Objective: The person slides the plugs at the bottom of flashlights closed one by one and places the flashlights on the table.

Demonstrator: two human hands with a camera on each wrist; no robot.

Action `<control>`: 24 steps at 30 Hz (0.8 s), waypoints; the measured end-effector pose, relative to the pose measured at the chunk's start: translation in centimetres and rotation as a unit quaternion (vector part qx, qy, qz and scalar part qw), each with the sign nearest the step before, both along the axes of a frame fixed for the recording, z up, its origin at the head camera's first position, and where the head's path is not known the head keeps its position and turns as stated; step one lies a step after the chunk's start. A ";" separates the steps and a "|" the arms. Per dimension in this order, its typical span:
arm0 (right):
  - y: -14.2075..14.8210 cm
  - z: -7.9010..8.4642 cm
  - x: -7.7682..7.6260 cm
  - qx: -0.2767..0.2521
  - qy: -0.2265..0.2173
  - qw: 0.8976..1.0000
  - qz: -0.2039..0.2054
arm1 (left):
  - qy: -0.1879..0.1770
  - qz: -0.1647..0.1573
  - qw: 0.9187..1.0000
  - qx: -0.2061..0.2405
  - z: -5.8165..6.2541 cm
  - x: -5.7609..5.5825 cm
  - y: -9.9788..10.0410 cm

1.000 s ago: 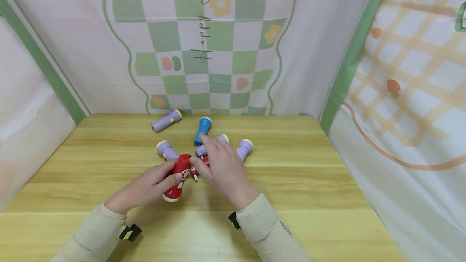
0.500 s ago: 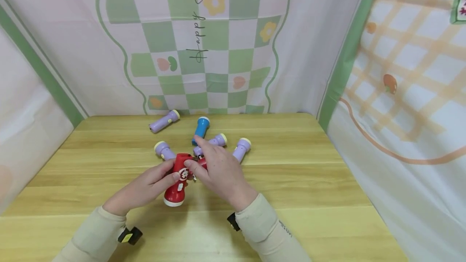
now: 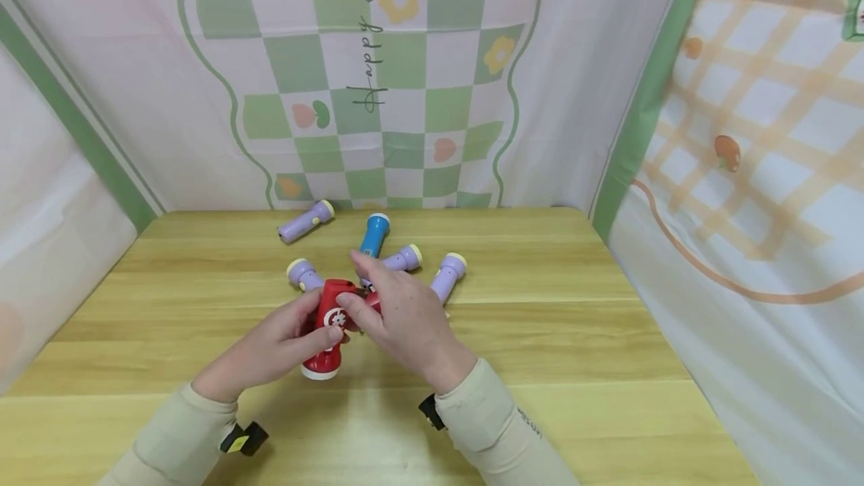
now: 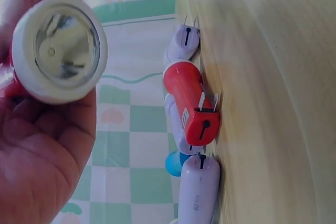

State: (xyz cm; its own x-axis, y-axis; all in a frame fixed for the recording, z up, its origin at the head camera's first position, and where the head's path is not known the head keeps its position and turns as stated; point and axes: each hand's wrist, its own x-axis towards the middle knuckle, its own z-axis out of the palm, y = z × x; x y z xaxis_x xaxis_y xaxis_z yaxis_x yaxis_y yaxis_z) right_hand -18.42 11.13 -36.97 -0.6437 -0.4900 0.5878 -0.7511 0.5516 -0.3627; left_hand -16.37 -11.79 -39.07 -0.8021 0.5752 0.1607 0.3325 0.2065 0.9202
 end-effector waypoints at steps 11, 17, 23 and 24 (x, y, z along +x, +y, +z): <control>-0.4 -0.1 0.1 -0.027 0.044 0.998 0.034 | 0.053 0.048 0.997 0.006 0.0 0.1 0.2; -0.5 0.0 0.2 -0.025 0.057 0.997 0.042 | 0.074 0.064 0.995 0.011 0.1 0.3 0.3; -0.6 0.1 0.5 -0.020 0.076 0.996 0.048 | 0.096 0.090 0.991 -0.004 0.2 0.6 0.5; -0.7 0.1 0.5 -0.019 0.078 0.996 0.047 | 0.099 0.095 0.991 -0.007 0.2 0.6 0.5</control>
State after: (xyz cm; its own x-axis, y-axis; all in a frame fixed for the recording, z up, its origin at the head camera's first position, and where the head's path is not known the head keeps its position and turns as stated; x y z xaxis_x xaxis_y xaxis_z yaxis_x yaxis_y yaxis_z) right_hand -17.91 10.48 -36.87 -0.4951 -0.5196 0.6964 -0.8479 0.4637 -0.2568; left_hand -15.72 -11.30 -38.90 -0.8498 0.4198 0.3187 0.4598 0.2950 0.8376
